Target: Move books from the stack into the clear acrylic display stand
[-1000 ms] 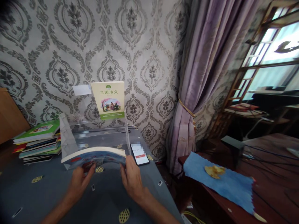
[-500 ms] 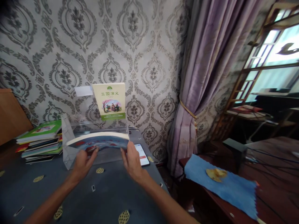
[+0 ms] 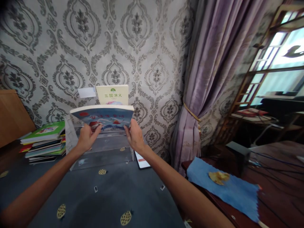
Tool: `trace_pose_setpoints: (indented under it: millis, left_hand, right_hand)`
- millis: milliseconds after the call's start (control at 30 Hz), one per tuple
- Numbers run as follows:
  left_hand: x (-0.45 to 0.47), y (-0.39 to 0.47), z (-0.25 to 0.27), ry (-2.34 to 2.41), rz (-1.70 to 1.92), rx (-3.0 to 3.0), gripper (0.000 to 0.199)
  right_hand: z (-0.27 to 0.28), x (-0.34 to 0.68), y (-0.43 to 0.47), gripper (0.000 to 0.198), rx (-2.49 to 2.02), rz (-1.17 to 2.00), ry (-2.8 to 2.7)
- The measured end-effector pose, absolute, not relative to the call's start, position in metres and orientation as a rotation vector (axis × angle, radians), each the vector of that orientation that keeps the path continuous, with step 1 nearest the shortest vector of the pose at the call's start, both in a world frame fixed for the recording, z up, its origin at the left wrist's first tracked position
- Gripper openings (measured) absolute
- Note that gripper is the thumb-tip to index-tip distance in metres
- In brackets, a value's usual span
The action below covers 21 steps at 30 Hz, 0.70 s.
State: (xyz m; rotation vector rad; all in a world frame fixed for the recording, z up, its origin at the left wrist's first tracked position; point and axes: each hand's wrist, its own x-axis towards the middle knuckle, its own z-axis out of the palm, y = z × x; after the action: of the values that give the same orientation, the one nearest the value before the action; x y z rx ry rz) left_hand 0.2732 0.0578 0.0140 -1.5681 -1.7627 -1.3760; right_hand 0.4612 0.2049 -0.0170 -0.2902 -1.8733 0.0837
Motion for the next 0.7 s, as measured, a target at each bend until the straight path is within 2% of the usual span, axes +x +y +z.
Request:
trace_pose_setpoints:
  millis: [367,533,700]
  left_hand:
    - [0.264,0.076,0.077,-1.655,-1.223,-1.558,0.031]
    - [0.261,0.081,0.084,-1.613,-1.201,-1.574,0.037]
    - [0.258,0.086,0.084,-1.606,-1.208,-1.604,0.042]
  right_hand:
    - [0.044,0.448,0.243,0.025,-0.223,0.087,-1.845]
    - [0.052,0.441,0.258,0.035,-0.194,0.082,-1.838]
    - [0.052,0.438,0.267,0.033,-0.18,0.077,-1.861]
